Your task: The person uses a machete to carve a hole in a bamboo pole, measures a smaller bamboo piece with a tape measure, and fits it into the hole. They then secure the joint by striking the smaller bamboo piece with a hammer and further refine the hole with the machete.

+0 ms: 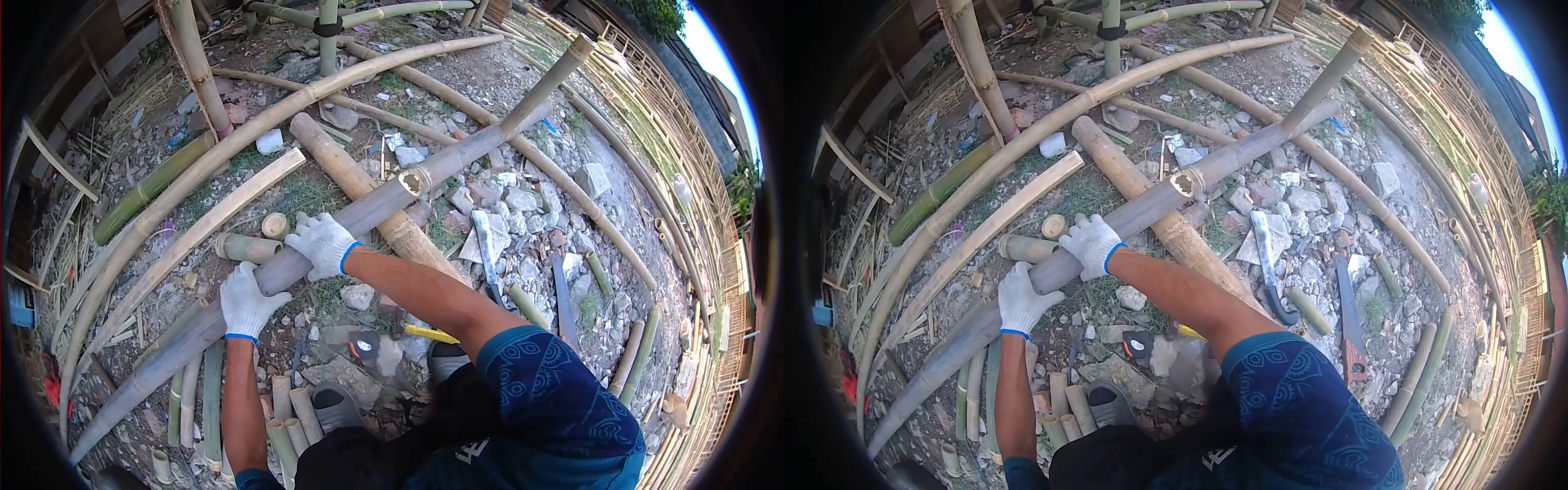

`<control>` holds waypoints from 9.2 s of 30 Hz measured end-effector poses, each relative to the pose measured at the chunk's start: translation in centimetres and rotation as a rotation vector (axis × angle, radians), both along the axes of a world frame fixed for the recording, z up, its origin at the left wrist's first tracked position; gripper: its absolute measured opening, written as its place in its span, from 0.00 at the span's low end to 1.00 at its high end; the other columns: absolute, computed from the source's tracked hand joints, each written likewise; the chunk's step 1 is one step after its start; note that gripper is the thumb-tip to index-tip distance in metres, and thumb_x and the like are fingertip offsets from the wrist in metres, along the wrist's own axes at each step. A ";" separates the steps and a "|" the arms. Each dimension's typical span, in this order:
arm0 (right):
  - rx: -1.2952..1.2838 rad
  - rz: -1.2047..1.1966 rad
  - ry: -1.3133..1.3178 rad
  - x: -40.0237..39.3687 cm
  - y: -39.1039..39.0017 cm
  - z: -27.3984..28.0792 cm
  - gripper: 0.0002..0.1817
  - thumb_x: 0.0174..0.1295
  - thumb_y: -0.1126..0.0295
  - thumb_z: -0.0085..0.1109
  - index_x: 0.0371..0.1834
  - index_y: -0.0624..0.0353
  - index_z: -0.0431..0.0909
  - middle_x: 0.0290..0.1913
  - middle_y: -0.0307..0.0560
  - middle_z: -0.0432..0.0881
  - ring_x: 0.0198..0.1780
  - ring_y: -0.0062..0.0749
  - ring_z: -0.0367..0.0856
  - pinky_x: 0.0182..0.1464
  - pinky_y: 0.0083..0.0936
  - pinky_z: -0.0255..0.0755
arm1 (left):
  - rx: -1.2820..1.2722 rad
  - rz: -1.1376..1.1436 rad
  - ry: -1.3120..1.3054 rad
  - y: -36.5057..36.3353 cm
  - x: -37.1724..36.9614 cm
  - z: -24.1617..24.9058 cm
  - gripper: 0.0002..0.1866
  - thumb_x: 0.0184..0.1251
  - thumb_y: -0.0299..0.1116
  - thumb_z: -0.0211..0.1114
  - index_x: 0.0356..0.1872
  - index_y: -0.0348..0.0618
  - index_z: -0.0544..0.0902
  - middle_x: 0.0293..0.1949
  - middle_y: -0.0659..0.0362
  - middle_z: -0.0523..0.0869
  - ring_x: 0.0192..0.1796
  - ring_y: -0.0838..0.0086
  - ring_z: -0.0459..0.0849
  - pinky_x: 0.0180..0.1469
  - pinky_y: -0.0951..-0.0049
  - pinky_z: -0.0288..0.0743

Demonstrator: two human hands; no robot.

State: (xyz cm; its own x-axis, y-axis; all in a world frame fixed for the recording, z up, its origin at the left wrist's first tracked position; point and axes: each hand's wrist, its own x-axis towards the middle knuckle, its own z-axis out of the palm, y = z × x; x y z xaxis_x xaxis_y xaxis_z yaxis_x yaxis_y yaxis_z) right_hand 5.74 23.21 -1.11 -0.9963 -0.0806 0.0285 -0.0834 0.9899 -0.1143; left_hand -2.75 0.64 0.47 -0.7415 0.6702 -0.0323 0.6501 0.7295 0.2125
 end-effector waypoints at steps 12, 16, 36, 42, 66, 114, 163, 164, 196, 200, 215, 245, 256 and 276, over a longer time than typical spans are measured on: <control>-0.019 -0.003 0.046 0.1 0.1 -0.4 0.39 0.45 0.49 0.84 0.61 0.50 0.80 0.58 0.48 0.85 0.68 0.49 0.76 0.64 0.46 0.70 | -0.202 -0.075 -0.259 0.8 -3.4 1.4 0.53 0.37 0.71 0.83 0.59 0.39 0.81 0.54 0.42 0.91 0.57 0.47 0.91 0.63 0.52 0.82; -0.029 0.000 0.067 0.4 -0.1 -0.5 0.40 0.46 0.49 0.84 0.63 0.50 0.79 0.58 0.49 0.84 0.70 0.51 0.75 0.66 0.47 0.69 | -0.231 -0.034 -0.237 0.8 -2.8 1.7 0.51 0.36 0.70 0.83 0.58 0.40 0.82 0.55 0.42 0.91 0.57 0.48 0.91 0.61 0.52 0.83; -0.320 0.089 0.133 13.4 -1.1 1.0 0.41 0.59 0.53 0.77 0.73 0.56 0.72 0.69 0.57 0.78 0.71 0.56 0.77 0.73 0.49 0.70 | -0.140 -0.068 -0.156 0.2 -2.3 0.6 0.49 0.37 0.71 0.83 0.53 0.40 0.82 0.52 0.43 0.91 0.55 0.47 0.91 0.60 0.51 0.83; -0.581 -0.248 0.133 24.5 -2.1 -3.5 0.31 0.65 0.58 0.75 0.69 0.56 0.77 0.67 0.58 0.80 0.67 0.59 0.80 0.69 0.49 0.76 | -0.134 -0.066 -0.144 0.1 -2.3 0.6 0.52 0.38 0.72 0.82 0.58 0.42 0.83 0.53 0.44 0.92 0.56 0.48 0.91 0.60 0.51 0.83; -0.323 -0.070 -0.130 -13.2 4.2 -4.9 0.29 0.67 0.49 0.65 0.67 0.49 0.79 0.61 0.59 0.84 0.65 0.59 0.83 0.68 0.52 0.77 | -0.084 -0.018 -0.200 0.0 -2.7 0.6 0.42 0.43 0.69 0.80 0.52 0.46 0.83 0.50 0.50 0.91 0.54 0.55 0.91 0.61 0.55 0.82; -0.178 0.048 -0.608 -10.2 11.8 1.0 0.36 0.61 0.48 0.73 0.68 0.54 0.75 0.62 0.59 0.86 0.65 0.58 0.84 0.71 0.47 0.72 | 0.056 -0.032 -0.065 -0.5 -2.3 -1.0 0.35 0.40 0.63 0.83 0.44 0.50 0.82 0.41 0.55 0.89 0.46 0.56 0.90 0.53 0.52 0.81; -0.733 -0.178 -0.296 20.2 0.1 -1.2 0.16 0.74 0.63 0.66 0.58 0.59 0.86 0.51 0.56 0.89 0.50 0.51 0.89 0.55 0.41 0.82 | 0.416 0.534 0.027 -18.8 16.5 -2.5 0.28 0.62 0.43 0.80 0.60 0.41 0.82 0.60 0.46 0.84 0.66 0.46 0.81 0.69 0.47 0.74; -0.677 -0.082 -0.313 18.9 -0.1 -0.7 0.17 0.74 0.61 0.66 0.58 0.58 0.86 0.51 0.56 0.88 0.51 0.52 0.88 0.55 0.42 0.81 | 0.445 0.547 0.065 -19.4 15.1 -1.7 0.28 0.64 0.43 0.79 0.60 0.39 0.82 0.59 0.45 0.85 0.65 0.45 0.81 0.68 0.48 0.75; -0.326 0.398 -0.533 13.9 -5.9 -2.2 0.34 0.63 0.56 0.74 0.71 0.56 0.75 0.68 0.56 0.76 0.66 0.58 0.77 0.64 0.54 0.75 | 0.323 0.638 -0.336 -30.5 19.9 -2.9 0.23 0.78 0.38 0.67 0.66 0.36 0.81 0.58 0.39 0.84 0.59 0.43 0.85 0.64 0.52 0.78; -0.112 0.376 -0.573 13.4 -9.2 -4.1 0.34 0.60 0.55 0.77 0.68 0.54 0.77 0.69 0.57 0.73 0.68 0.58 0.75 0.62 0.56 0.75 | 0.299 0.740 -0.498 -33.3 26.2 -5.6 0.21 0.82 0.41 0.63 0.62 0.32 0.82 0.55 0.41 0.85 0.54 0.46 0.86 0.61 0.53 0.79; -0.946 -0.184 -0.677 14.9 -3.0 -5.5 0.44 0.63 0.63 0.68 0.84 0.55 0.62 0.66 0.56 0.77 0.62 0.46 0.82 0.67 0.46 0.77 | 0.181 0.718 -0.349 -31.0 30.9 -2.2 0.47 0.63 0.51 0.79 0.77 0.35 0.69 0.63 0.39 0.81 0.69 0.46 0.78 0.74 0.52 0.70; -1.647 -0.467 -1.211 13.9 -9.9 -4.2 0.23 0.78 0.55 0.61 0.68 0.58 0.81 0.48 0.43 0.89 0.38 0.24 0.86 0.36 0.22 0.80 | -0.031 0.772 -0.058 -36.8 24.5 0.6 0.41 0.61 0.33 0.79 0.74 0.37 0.67 0.67 0.39 0.77 0.67 0.41 0.80 0.67 0.47 0.78; -1.763 -0.407 -1.241 12.4 -9.4 -3.5 0.27 0.82 0.43 0.52 0.63 0.56 0.83 0.51 0.42 0.88 0.48 0.26 0.87 0.46 0.30 0.85 | -0.086 0.643 -0.381 -28.9 26.1 -4.9 0.38 0.60 0.42 0.79 0.70 0.42 0.76 0.61 0.43 0.81 0.60 0.46 0.83 0.60 0.49 0.80; -0.886 0.288 -0.012 7.1 -10.4 8.0 0.40 0.66 0.50 0.75 0.73 0.64 0.72 0.65 0.66 0.82 0.63 0.60 0.86 0.66 0.46 0.80 | 1.173 0.548 -0.961 -9.9 11.2 6.5 0.18 0.73 0.32 0.73 0.57 0.34 0.84 0.42 0.55 0.90 0.41 0.74 0.89 0.44 0.71 0.84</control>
